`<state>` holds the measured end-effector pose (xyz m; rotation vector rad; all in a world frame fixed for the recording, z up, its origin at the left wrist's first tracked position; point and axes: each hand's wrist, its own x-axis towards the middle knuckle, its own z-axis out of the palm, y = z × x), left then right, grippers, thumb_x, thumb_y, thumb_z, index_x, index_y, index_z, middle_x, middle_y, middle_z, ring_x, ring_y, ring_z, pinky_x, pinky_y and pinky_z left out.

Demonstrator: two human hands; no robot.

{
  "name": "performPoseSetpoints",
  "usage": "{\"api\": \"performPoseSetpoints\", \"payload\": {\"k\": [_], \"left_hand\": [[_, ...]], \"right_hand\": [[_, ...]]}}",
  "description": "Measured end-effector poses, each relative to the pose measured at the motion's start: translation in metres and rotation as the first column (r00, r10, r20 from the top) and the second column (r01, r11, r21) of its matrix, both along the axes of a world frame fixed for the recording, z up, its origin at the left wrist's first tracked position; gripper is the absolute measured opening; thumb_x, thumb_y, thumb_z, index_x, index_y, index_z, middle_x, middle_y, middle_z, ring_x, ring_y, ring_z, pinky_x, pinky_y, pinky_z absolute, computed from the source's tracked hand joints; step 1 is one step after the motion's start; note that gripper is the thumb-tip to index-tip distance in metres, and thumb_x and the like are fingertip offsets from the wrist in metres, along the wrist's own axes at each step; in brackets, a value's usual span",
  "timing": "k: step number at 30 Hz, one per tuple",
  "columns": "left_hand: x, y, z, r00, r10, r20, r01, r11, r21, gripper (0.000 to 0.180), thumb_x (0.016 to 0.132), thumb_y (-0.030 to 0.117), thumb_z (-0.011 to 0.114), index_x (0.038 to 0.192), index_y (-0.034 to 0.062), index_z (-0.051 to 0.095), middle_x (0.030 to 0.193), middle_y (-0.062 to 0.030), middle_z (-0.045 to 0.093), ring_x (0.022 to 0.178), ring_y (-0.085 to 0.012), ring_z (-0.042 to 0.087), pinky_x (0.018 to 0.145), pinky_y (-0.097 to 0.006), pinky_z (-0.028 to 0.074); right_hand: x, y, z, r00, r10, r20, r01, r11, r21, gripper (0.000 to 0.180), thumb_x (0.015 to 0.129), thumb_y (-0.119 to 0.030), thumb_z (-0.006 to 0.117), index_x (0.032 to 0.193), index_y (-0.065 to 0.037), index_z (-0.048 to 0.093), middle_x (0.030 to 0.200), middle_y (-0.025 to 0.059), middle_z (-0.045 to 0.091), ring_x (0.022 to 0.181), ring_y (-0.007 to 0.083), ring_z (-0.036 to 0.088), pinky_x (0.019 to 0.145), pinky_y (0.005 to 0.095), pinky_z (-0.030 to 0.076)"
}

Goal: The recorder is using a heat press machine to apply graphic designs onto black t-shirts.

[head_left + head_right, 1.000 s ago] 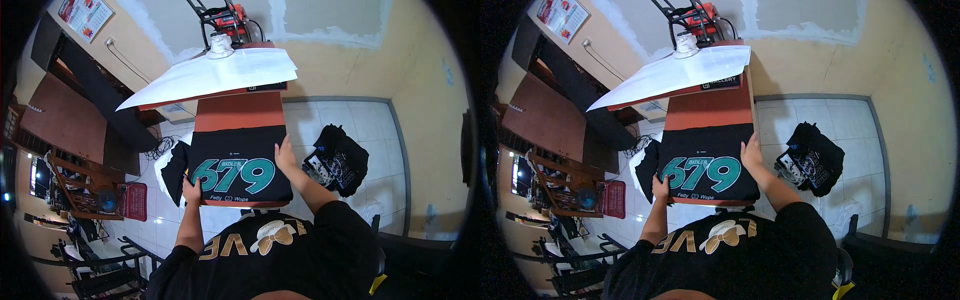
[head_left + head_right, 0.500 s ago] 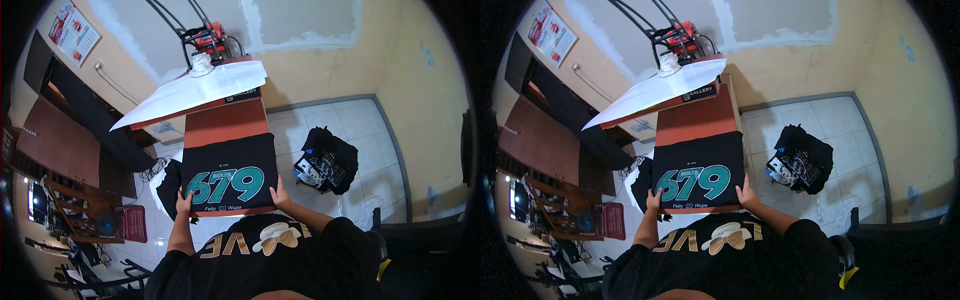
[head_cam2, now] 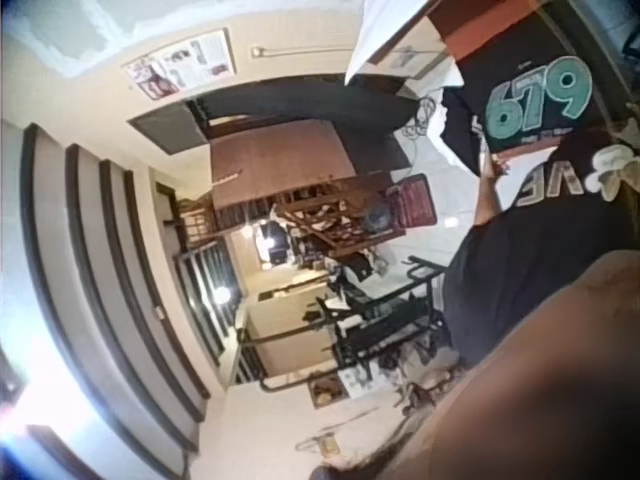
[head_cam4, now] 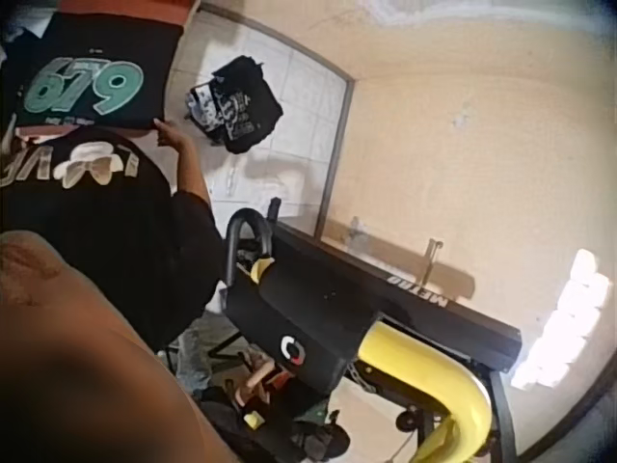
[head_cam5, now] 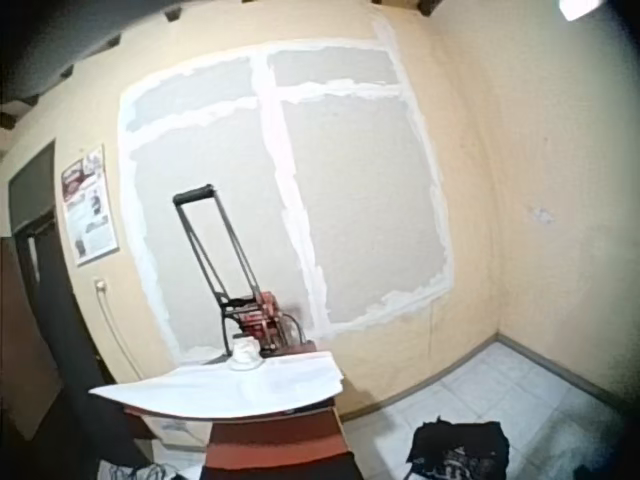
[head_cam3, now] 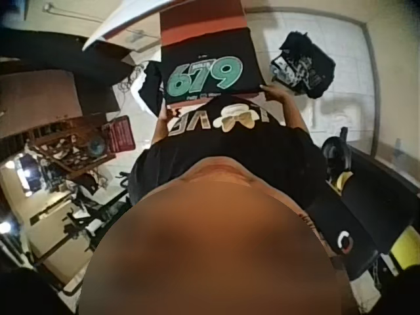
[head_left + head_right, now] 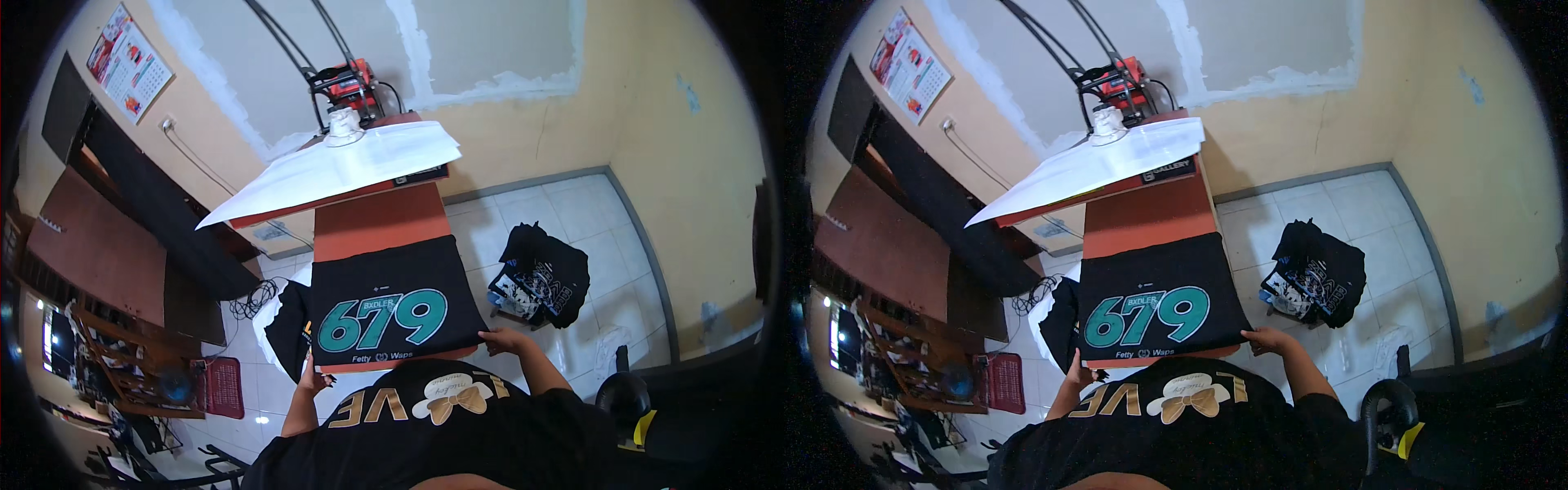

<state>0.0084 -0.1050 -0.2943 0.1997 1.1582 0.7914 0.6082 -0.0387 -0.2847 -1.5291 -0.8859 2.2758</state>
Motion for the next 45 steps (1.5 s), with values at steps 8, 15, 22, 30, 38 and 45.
{"api": "performPoseSetpoints", "payload": {"k": [8,15,22,30,38,45], "left_hand": [[-0.022,0.014,0.019,0.829,0.070,-0.555,-0.002,0.992,0.122,0.023,0.088,0.036,0.061,0.094,0.0140,0.057,0.084,-0.0016,0.062,0.069,-0.0181,0.059,0.052,-0.027,0.043],[-0.041,0.071,0.095,0.919,0.344,-0.193,-0.312,0.933,0.177,0.038,0.077,0.041,0.073,0.100,0.0193,0.052,0.073,-0.0052,0.055,0.066,-0.0204,0.058,0.052,-0.029,0.047],[-0.027,0.100,0.210,0.918,0.396,-0.035,-0.328,0.805,0.494,0.029,0.083,0.039,0.069,0.085,0.0145,0.053,0.071,-0.0026,0.055,0.068,-0.0189,0.058,0.063,-0.033,0.047],[-0.068,0.035,0.264,0.967,0.245,0.064,-0.162,0.405,0.900,0.036,0.091,0.036,0.057,0.114,0.0090,0.060,0.108,-0.0088,0.065,0.103,-0.0269,0.060,0.088,-0.044,0.049],[-0.033,0.088,0.277,0.954,0.259,0.149,-0.279,0.597,0.752,0.026,0.089,0.032,0.062,0.108,0.0143,0.057,0.098,-0.0043,0.064,0.093,-0.0233,0.062,0.080,-0.056,0.049],[0.009,0.163,0.287,0.881,0.432,0.194,-0.404,0.473,0.783,0.026,0.089,0.039,0.060,0.101,0.0157,0.057,0.100,-0.0001,0.062,0.098,-0.0193,0.055,0.086,-0.052,0.044]], "right_hand": [[0.002,0.027,0.061,0.914,-0.226,-0.337,0.285,0.949,0.137,0.018,0.083,-0.024,0.070,0.083,-0.008,0.062,0.078,0.0070,0.064,0.077,0.0215,0.064,0.074,0.0396,0.052],[-0.028,0.126,0.085,0.838,-0.317,-0.445,0.464,0.843,0.272,0.027,0.086,-0.027,0.062,0.097,-0.003,0.060,0.089,0.0117,0.066,0.078,0.0258,0.066,0.066,0.0352,0.051],[-0.051,0.117,0.195,0.637,-0.441,-0.633,0.743,0.570,0.350,0.026,0.092,-0.023,0.055,0.101,0.001,0.058,0.096,0.0157,0.066,0.084,0.0299,0.066,0.073,0.0386,0.054],[-0.017,0.006,0.269,0.657,-0.383,-0.649,0.749,0.432,0.502,0.019,0.087,-0.016,0.061,0.082,0.003,0.065,0.080,0.0088,0.067,0.063,0.0146,0.061,0.058,0.0246,0.047],[-0.027,0.020,0.293,0.716,-0.473,-0.513,0.695,0.550,0.463,0.024,0.088,-0.018,0.059,0.077,0.004,0.058,0.070,0.0129,0.061,0.076,0.0336,0.067,0.066,0.0400,0.057],[-0.021,0.098,0.276,0.660,-0.469,-0.587,0.751,0.374,0.545,0.022,0.090,-0.019,0.059,0.084,0.002,0.060,0.078,0.0110,0.063,0.080,0.0261,0.066,0.074,0.0367,0.053]]}}
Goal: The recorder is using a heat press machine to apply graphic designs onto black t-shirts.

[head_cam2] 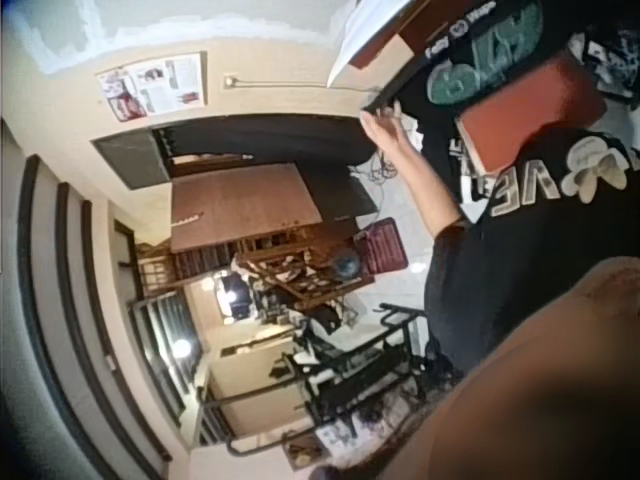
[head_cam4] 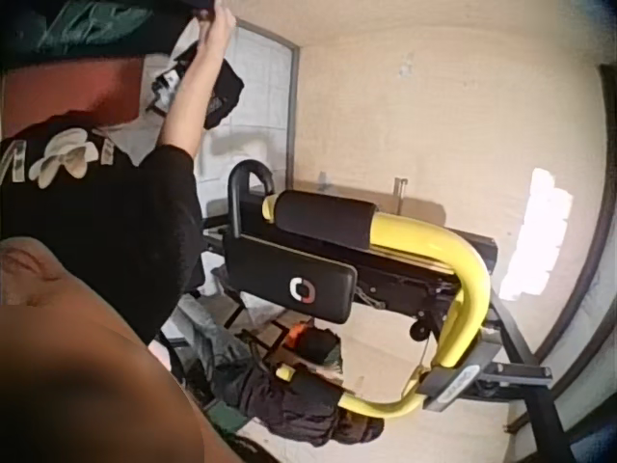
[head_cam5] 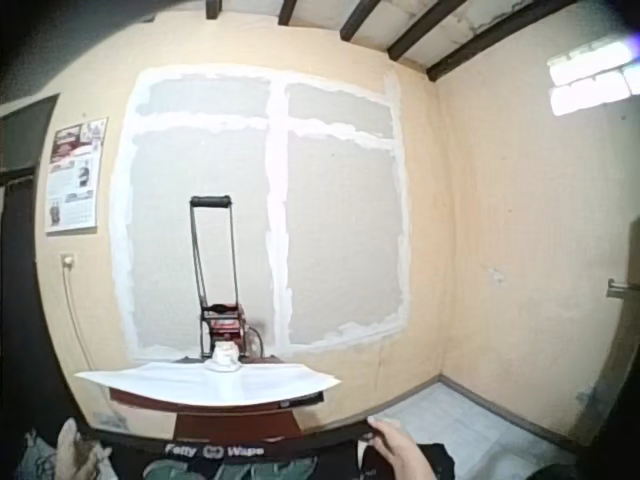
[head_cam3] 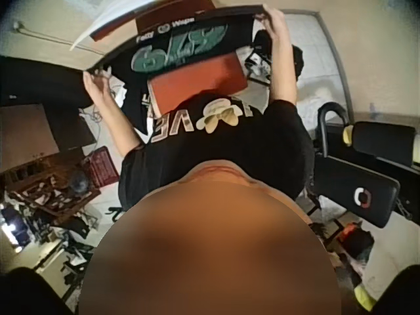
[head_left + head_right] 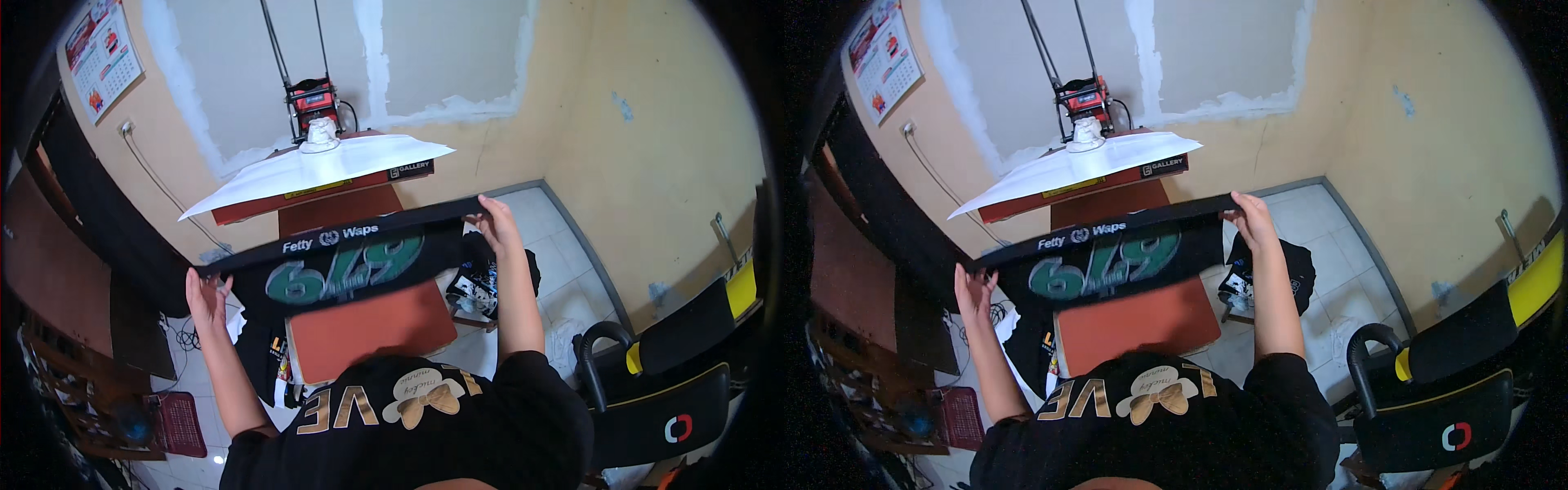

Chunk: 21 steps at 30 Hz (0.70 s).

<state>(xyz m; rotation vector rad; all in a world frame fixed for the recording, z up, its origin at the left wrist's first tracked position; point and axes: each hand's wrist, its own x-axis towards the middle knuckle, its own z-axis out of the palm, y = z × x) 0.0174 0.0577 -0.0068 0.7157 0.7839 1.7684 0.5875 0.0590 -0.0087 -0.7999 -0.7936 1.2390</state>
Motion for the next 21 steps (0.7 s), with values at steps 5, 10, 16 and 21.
{"api": "performPoseSetpoints", "payload": {"k": [5,10,16,21], "left_hand": [[-0.005,-0.008,-0.015,0.995,0.095,0.003,-0.095,0.989,0.111,0.024,0.091,0.034,0.059,0.105,0.0158,0.053,0.104,-0.0023,0.061,0.099,-0.0208,0.057,0.082,-0.051,0.047],[0.005,-0.057,-0.084,0.985,0.157,-0.078,-0.171,0.956,-0.238,0.022,0.090,0.034,0.060,0.099,0.0173,0.050,0.096,-0.0018,0.059,0.094,-0.0164,0.058,0.072,-0.040,0.050],[0.010,-0.112,-0.166,0.990,0.031,-0.137,-0.104,0.816,-0.568,0.017,0.089,0.031,0.061,0.094,0.0180,0.051,0.085,0.0010,0.062,0.069,-0.0148,0.060,0.061,-0.032,0.048],[0.019,-0.114,-0.151,0.996,-0.079,-0.030,0.056,0.880,-0.471,0.022,0.094,0.033,0.054,0.108,0.0158,0.050,0.102,0.0001,0.060,0.086,-0.0155,0.060,0.071,-0.034,0.050]], "right_hand": [[-0.011,-0.001,-0.007,0.995,-0.086,-0.040,0.090,0.988,0.125,0.021,0.088,-0.018,0.060,0.091,0.002,0.063,0.097,0.0107,0.064,0.091,0.0185,0.059,0.083,0.0342,0.045],[-0.008,-0.036,-0.084,0.970,-0.096,0.222,0.134,0.977,-0.166,0.020,0.085,-0.025,0.065,0.074,-0.009,0.060,0.072,0.0010,0.060,0.059,0.0111,0.054,0.060,0.0267,0.049],[0.004,-0.083,-0.181,0.826,0.245,0.507,0.056,0.860,-0.508,0.025,0.089,-0.031,0.062,0.073,-0.011,0.059,0.066,-0.0019,0.057,0.057,0.0078,0.052,0.051,0.0205,0.041],[-0.003,-0.074,-0.157,0.904,0.186,0.386,0.039,0.862,-0.506,0.027,0.089,-0.028,0.061,0.071,-0.009,0.055,0.063,0.0029,0.058,0.048,0.0125,0.055,0.050,0.0254,0.048]]}}
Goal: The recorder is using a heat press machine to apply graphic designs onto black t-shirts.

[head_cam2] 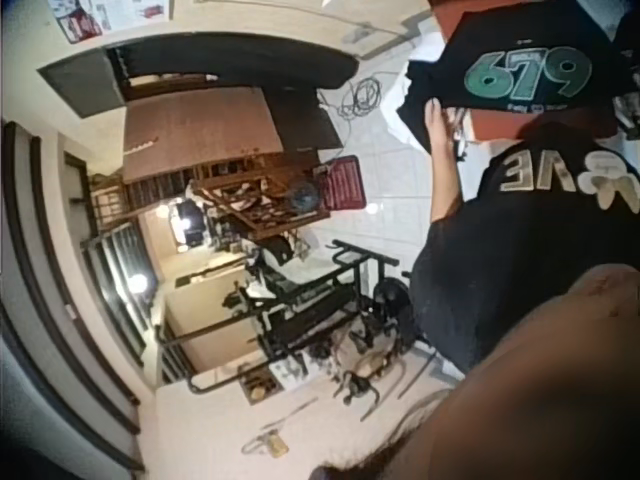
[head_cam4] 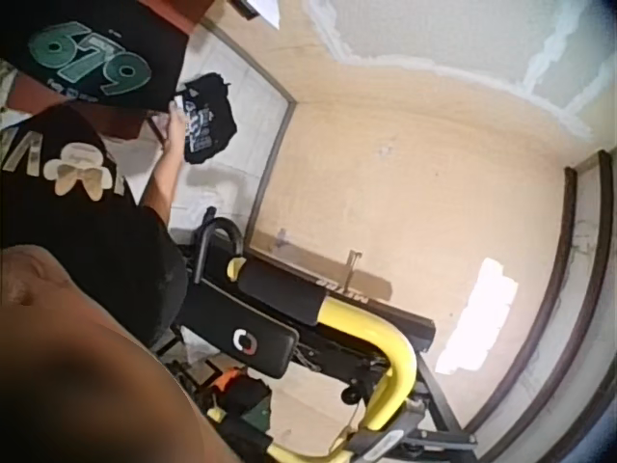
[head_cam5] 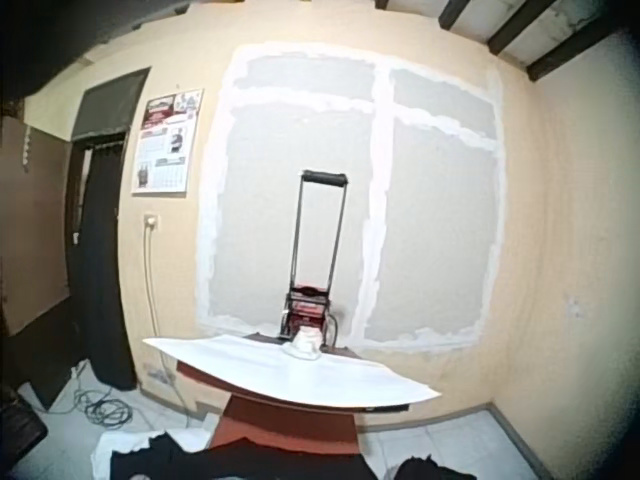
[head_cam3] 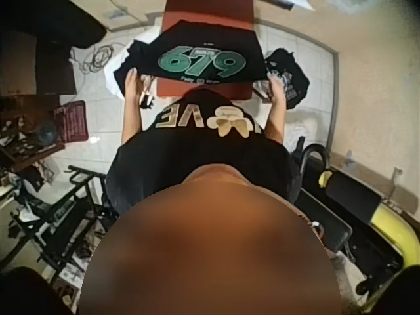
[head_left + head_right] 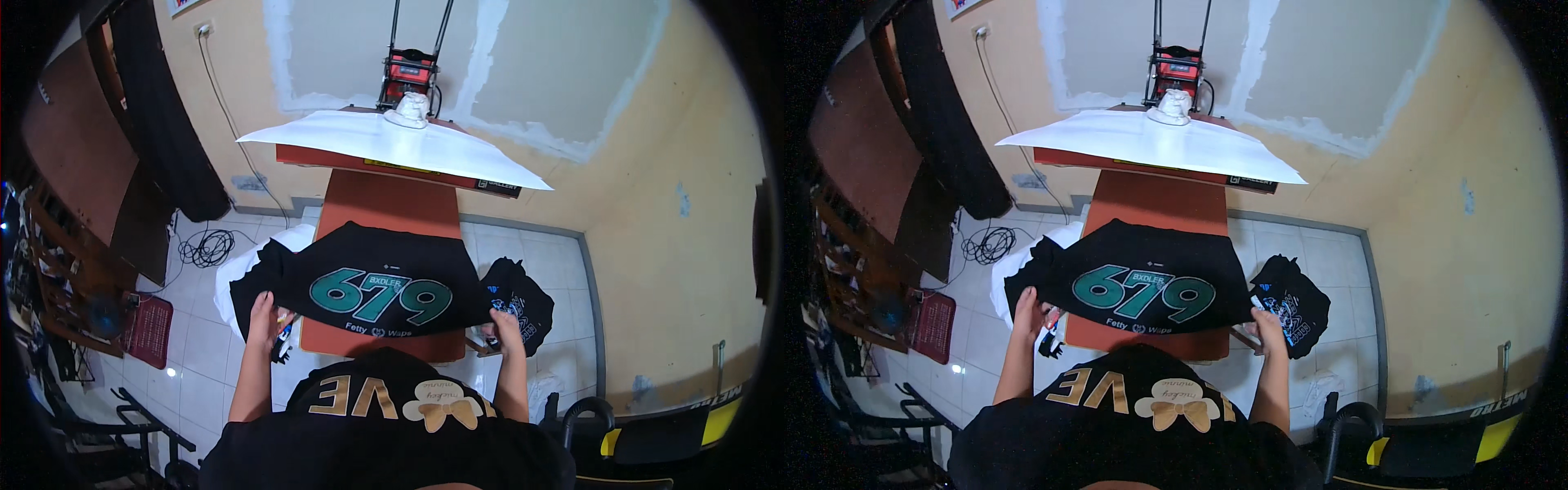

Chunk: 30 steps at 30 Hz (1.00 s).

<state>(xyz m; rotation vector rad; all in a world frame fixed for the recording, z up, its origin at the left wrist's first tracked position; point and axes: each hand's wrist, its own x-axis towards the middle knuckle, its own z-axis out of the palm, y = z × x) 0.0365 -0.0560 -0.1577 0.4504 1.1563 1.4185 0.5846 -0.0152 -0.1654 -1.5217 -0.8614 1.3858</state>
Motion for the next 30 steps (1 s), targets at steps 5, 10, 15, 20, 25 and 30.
{"api": "performPoseSetpoints", "payload": {"k": [5,10,15,20,25,30], "left_hand": [[0.011,0.023,0.086,0.993,0.009,0.117,-0.053,0.925,0.376,0.022,0.095,0.028,0.053,0.110,0.0136,0.047,0.105,-0.0043,0.059,0.095,-0.0185,0.060,0.074,-0.037,0.053],[-0.004,0.011,0.156,0.993,0.111,0.048,-0.120,0.843,0.524,0.017,0.094,0.027,0.053,0.106,0.0148,0.049,0.098,-0.0032,0.061,0.086,-0.0158,0.063,0.068,-0.036,0.055],[-0.015,0.022,0.182,0.986,0.157,-0.054,-0.113,0.876,0.469,0.015,0.094,0.029,0.055,0.103,0.0178,0.052,0.099,-0.0010,0.061,0.085,-0.0157,0.061,0.071,-0.041,0.054],[-0.021,0.078,0.155,0.974,0.220,-0.049,-0.183,0.901,0.394,0.016,0.091,0.034,0.060,0.096,0.0207,0.052,0.098,0.0030,0.059,0.095,-0.0175,0.055,0.078,-0.050,0.047],[-0.017,0.121,0.146,0.963,0.269,0.023,-0.246,0.838,0.487,0.015,0.091,0.031,0.060,0.093,0.0198,0.050,0.094,0.0037,0.059,0.091,-0.0158,0.056,0.080,-0.051,0.046],[-0.010,0.105,0.134,0.947,0.305,0.103,-0.308,0.762,0.570,0.012,0.092,0.028,0.058,0.095,0.0191,0.049,0.094,0.0041,0.056,0.088,-0.0131,0.053,0.081,-0.043,0.043]], "right_hand": [[-0.008,0.019,0.098,0.887,-0.079,-0.454,0.219,0.939,0.265,0.014,0.084,-0.017,0.063,0.082,-0.004,0.058,0.082,0.0118,0.066,0.070,0.0228,0.065,0.070,0.0417,0.055],[0.009,-0.003,0.174,0.736,-0.117,-0.666,0.431,0.841,0.328,0.011,0.084,-0.015,0.063,0.077,-0.008,0.059,0.078,0.0075,0.065,0.076,0.0237,0.065,0.073,0.0445,0.054],[0.015,0.014,0.185,0.797,0.101,-0.596,0.247,0.846,0.473,0.024,0.086,-0.018,0.062,0.065,-0.010,0.055,0.071,0.0060,0.064,0.075,0.0258,0.065,0.076,0.0575,0.052],[-0.020,0.078,0.166,0.842,-0.024,-0.540,0.215,0.931,0.294,0.017,0.085,-0.023,0.063,0.080,-0.008,0.056,0.083,0.0100,0.064,0.085,0.0264,0.062,0.073,0.0531,0.053],[-0.025,0.127,0.141,0.878,-0.043,-0.477,0.305,0.818,0.487,0.018,0.086,-0.024,0.063,0.089,-0.006,0.060,0.084,0.0055,0.062,0.082,0.0214,0.062,0.074,0.0426,0.052],[-0.026,0.100,0.118,0.886,-0.108,-0.450,0.376,0.735,0.564,0.016,0.088,-0.022,0.062,0.087,-0.007,0.060,0.084,0.0036,0.061,0.077,0.0160,0.060,0.068,0.0316,0.048]]}}
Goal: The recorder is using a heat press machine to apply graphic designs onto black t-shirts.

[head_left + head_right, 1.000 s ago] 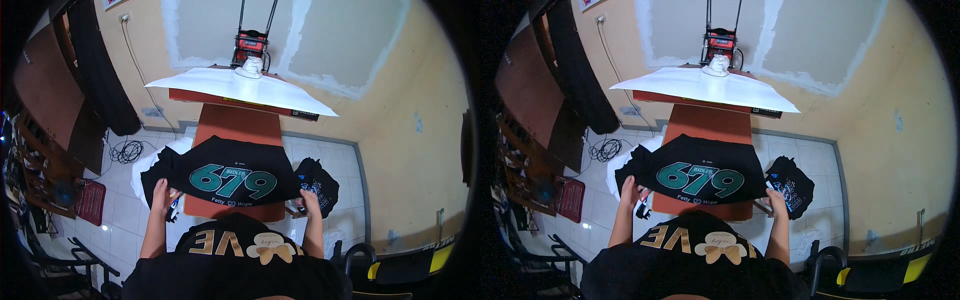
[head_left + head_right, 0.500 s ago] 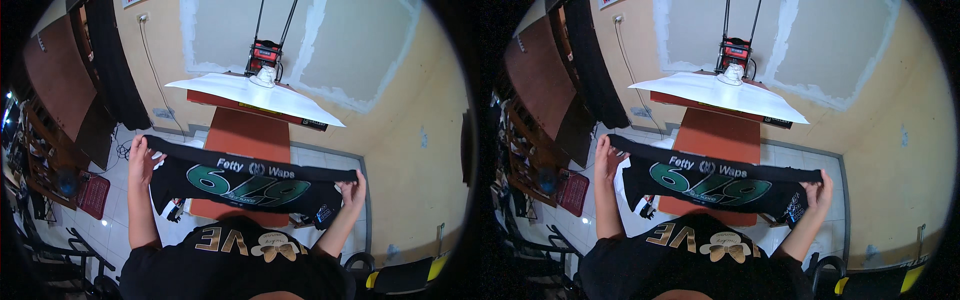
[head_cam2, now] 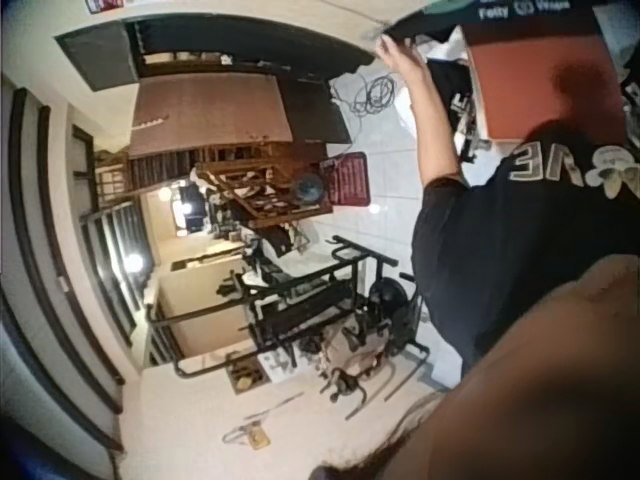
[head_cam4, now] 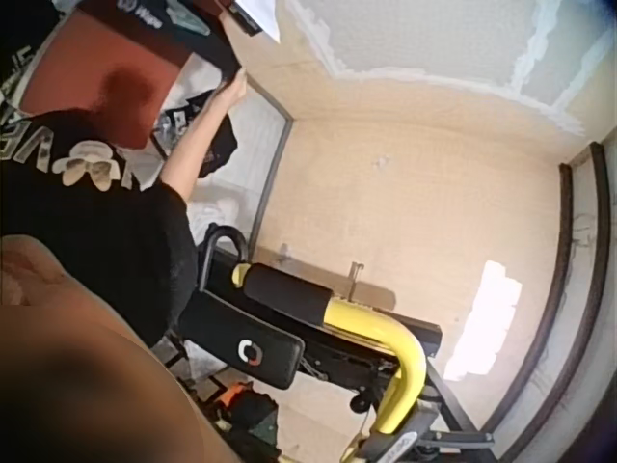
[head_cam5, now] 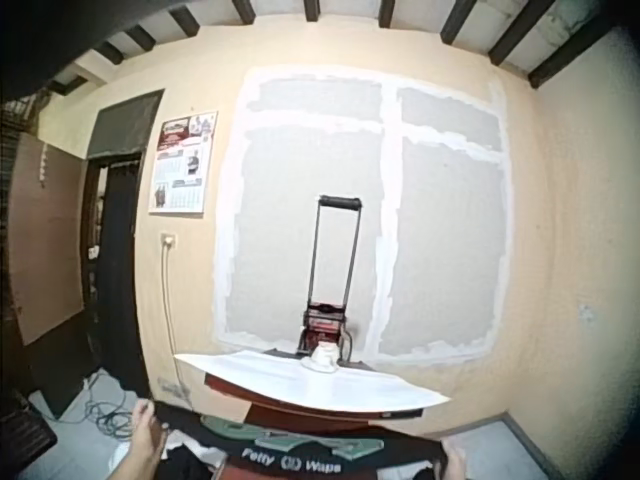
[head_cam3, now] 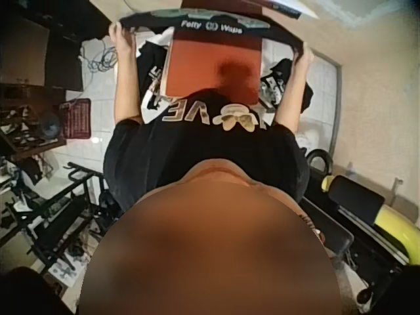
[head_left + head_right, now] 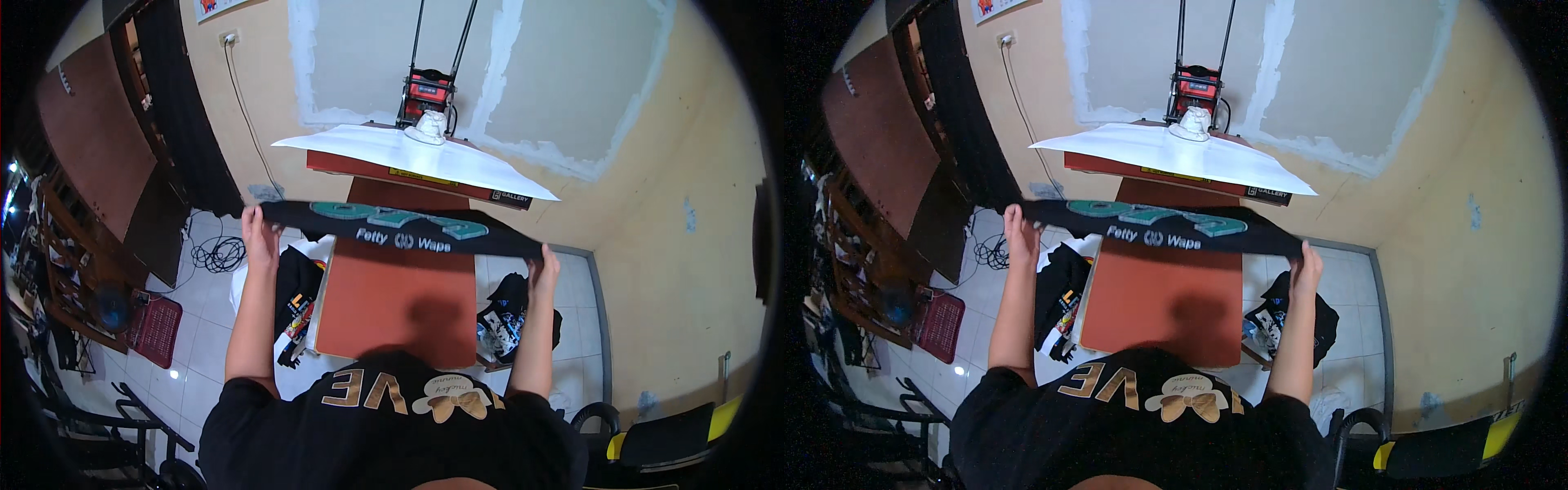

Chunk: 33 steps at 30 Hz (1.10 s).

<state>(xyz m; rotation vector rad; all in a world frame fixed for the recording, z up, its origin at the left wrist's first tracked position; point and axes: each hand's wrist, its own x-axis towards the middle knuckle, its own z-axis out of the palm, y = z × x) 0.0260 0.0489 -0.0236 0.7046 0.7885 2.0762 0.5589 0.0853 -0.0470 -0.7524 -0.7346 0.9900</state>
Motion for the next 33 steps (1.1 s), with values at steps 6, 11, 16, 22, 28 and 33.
{"api": "performPoseSetpoints", "payload": {"k": [6,11,16,22,28,33], "left_hand": [[0.003,-0.068,-0.093,0.991,0.033,-0.130,-0.082,0.915,-0.395,0.015,0.091,0.026,0.060,0.089,0.0144,0.050,0.074,0.0061,0.041,0.066,-0.0057,0.042,0.066,-0.026,0.042],[0.000,-0.116,-0.186,0.972,-0.114,-0.207,-0.060,0.728,-0.683,0.020,0.090,0.025,0.062,0.080,0.0142,0.049,0.061,0.0050,0.042,0.047,-0.0076,0.047,0.044,-0.021,0.039],[-0.002,-0.129,-0.195,0.983,-0.116,-0.140,-0.038,0.620,-0.784,0.020,0.089,0.020,0.064,0.077,0.0109,0.051,0.062,0.0021,0.052,0.049,-0.0085,0.052,0.045,-0.022,0.043],[-0.015,-0.144,-0.196,0.915,-0.285,-0.285,-0.050,0.622,-0.781,0.021,0.086,0.016,0.066,0.074,0.0090,0.051,0.064,0.0005,0.054,0.046,-0.0084,0.051,0.041,-0.024,0.043],[-0.026,-0.164,-0.236,0.745,-0.310,-0.591,-0.363,0.555,-0.748,0.020,0.080,0.018,0.070,0.081,0.0045,0.055,0.073,-0.0046,0.061,0.063,-0.0176,0.060,0.058,-0.030,0.050],[0.021,-0.139,-0.185,0.273,-0.289,-0.918,-0.592,0.701,-0.396,0.046,0.076,0.024,0.070,0.113,0.0032,0.053,0.117,-0.0160,0.057,0.113,-0.0331,0.053,0.094,-0.041,0.042]], "right_hand": [[0.002,-0.066,-0.081,0.940,0.057,0.337,0.089,0.911,-0.402,0.023,0.089,-0.029,0.062,0.075,-0.011,0.060,0.068,-0.0026,0.055,0.058,0.0085,0.052,0.054,0.0244,0.044],[0.013,-0.107,-0.164,0.803,0.352,0.481,0.149,0.663,-0.734,0.032,0.088,-0.036,0.061,0.075,-0.006,0.064,0.070,0.0024,0.061,0.058,0.0117,0.053,0.052,0.0275,0.041],[0.024,-0.118,-0.150,0.798,0.353,0.489,0.112,0.710,-0.695,0.033,0.087,-0.035,0.062,0.065,-0.010,0.061,0.057,-0.0021,0.050,0.045,0.0076,0.045,0.041,0.0232,0.035],[0.044,-0.135,-0.155,0.650,0.426,0.629,0.319,0.598,-0.735,0.032,0.079,-0.030,0.068,0.059,-0.006,0.063,0.057,0.0009,0.057,0.053,0.0106,0.050,0.052,0.0276,0.039],[-0.017,-0.123,-0.129,0.032,0.651,0.758,0.720,0.511,-0.469,0.045,0.073,-0.031,0.068,0.110,-0.006,0.058,0.119,0.0193,0.052,0.110,0.0372,0.053,0.087,0.0475,0.047],[-0.082,-0.073,-0.150,-0.146,0.204,0.968,0.288,0.945,-0.155,0.051,0.076,-0.025,0.068,0.122,-0.011,0.052,0.134,0.0188,0.043,0.122,0.0382,0.042,0.091,0.0571,0.038]]}}
